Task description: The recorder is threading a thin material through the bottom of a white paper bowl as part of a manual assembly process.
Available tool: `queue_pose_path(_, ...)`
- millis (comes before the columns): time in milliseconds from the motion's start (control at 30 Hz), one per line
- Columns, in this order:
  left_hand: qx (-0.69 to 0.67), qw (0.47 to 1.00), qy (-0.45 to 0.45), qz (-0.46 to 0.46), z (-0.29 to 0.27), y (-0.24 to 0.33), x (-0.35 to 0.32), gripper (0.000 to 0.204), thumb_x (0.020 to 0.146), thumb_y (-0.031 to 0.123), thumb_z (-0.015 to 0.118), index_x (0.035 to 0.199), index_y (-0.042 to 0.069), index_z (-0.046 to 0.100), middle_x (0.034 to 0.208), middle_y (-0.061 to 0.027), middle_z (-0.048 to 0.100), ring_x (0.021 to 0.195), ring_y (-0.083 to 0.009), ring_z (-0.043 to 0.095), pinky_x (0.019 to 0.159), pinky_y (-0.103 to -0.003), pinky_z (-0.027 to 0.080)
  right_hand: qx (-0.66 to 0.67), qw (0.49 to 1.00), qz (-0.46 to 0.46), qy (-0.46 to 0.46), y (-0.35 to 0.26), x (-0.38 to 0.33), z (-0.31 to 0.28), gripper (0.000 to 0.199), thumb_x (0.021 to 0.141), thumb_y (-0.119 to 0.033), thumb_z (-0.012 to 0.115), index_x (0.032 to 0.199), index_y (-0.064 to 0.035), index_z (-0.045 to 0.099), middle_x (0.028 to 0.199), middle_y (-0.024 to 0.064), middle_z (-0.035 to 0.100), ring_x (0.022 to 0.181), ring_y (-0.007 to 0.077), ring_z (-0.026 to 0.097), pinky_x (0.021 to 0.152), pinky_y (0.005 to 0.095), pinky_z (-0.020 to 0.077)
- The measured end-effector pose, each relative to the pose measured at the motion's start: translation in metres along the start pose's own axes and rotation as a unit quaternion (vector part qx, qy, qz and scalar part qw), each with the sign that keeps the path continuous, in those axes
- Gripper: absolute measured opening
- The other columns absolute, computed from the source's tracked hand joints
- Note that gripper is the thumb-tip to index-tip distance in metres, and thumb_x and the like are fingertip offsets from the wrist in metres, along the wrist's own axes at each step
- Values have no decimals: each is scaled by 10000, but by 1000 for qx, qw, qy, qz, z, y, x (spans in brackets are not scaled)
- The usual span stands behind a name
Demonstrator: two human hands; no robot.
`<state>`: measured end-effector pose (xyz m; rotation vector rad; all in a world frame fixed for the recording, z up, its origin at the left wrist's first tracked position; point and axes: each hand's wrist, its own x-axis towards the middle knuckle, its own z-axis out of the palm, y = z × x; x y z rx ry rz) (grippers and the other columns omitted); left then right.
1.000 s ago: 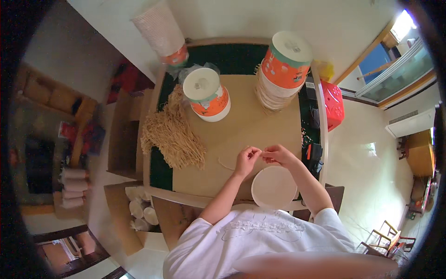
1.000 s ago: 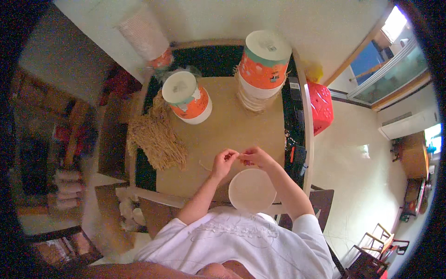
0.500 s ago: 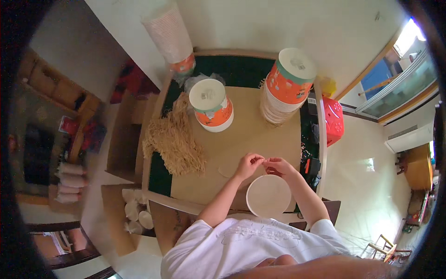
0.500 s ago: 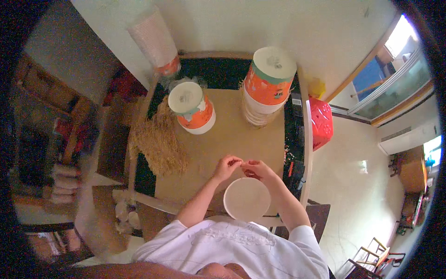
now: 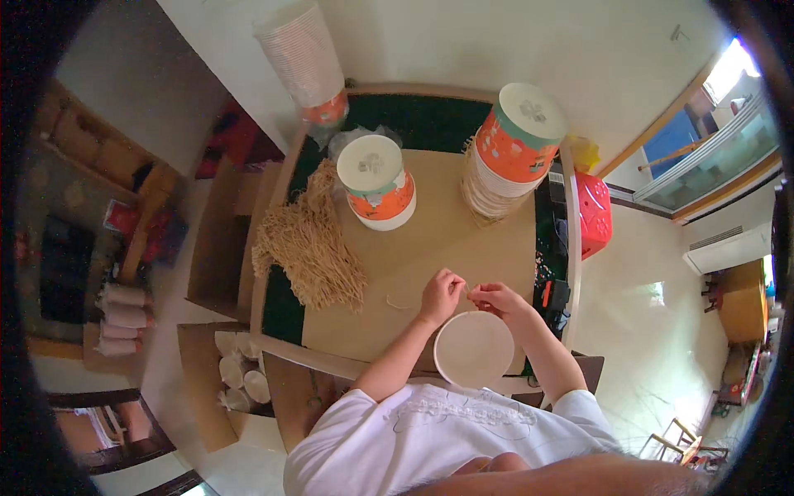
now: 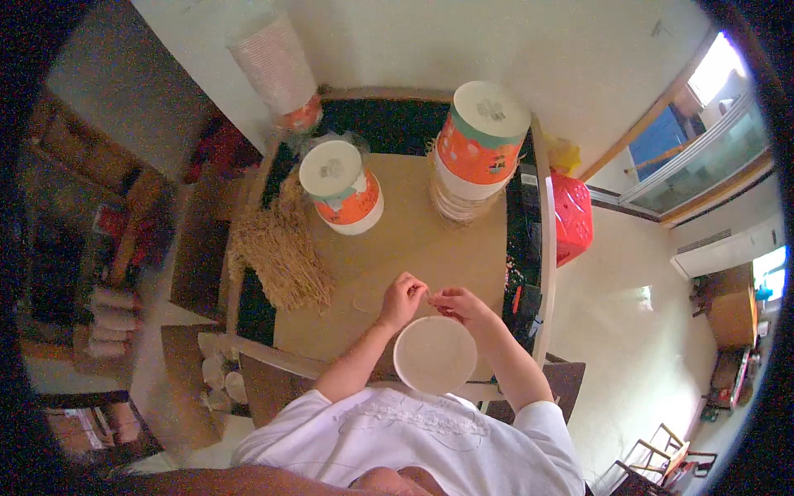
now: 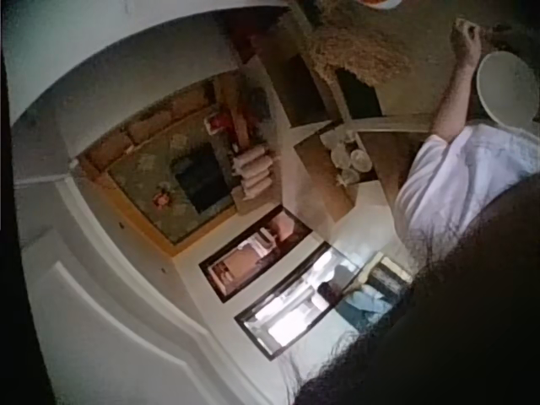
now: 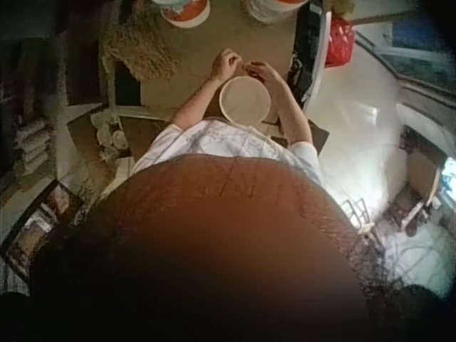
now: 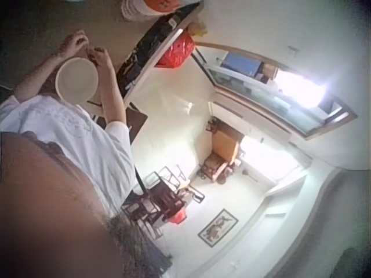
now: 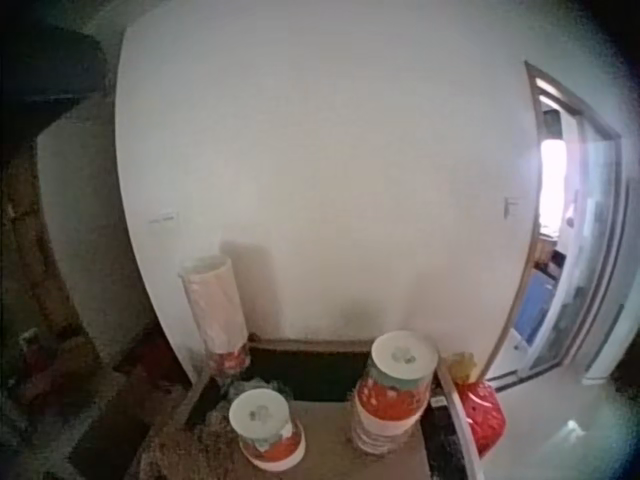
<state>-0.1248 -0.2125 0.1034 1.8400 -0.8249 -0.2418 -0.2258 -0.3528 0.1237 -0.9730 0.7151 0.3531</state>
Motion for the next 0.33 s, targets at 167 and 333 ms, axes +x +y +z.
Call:
queue_pose_path(167, 19, 997, 65, -43, 0, -24, 1, 77, 743, 86, 612, 698, 37, 575, 725, -92, 540, 642, -245, 560, 569, -336, 457, -40, 998, 28, -45, 2, -13, 8, 61, 814, -90, 599, 773, -45, 592, 711, 6, 574, 619, 76, 534, 543, 201, 429)
queue_pose_path(333, 60, 992, -49, -104, -3, -46, -6, 71, 727, 118, 634, 746, 49, 637, 737, -100, 568, 646, -233, 570, 581, -339, 465, -13, 998, 32, -55, 8, -14, 8, 60, 820, -92, 590, 787, -42, 601, 746, 16, 599, 667, 91, 570, 583, 201, 453)
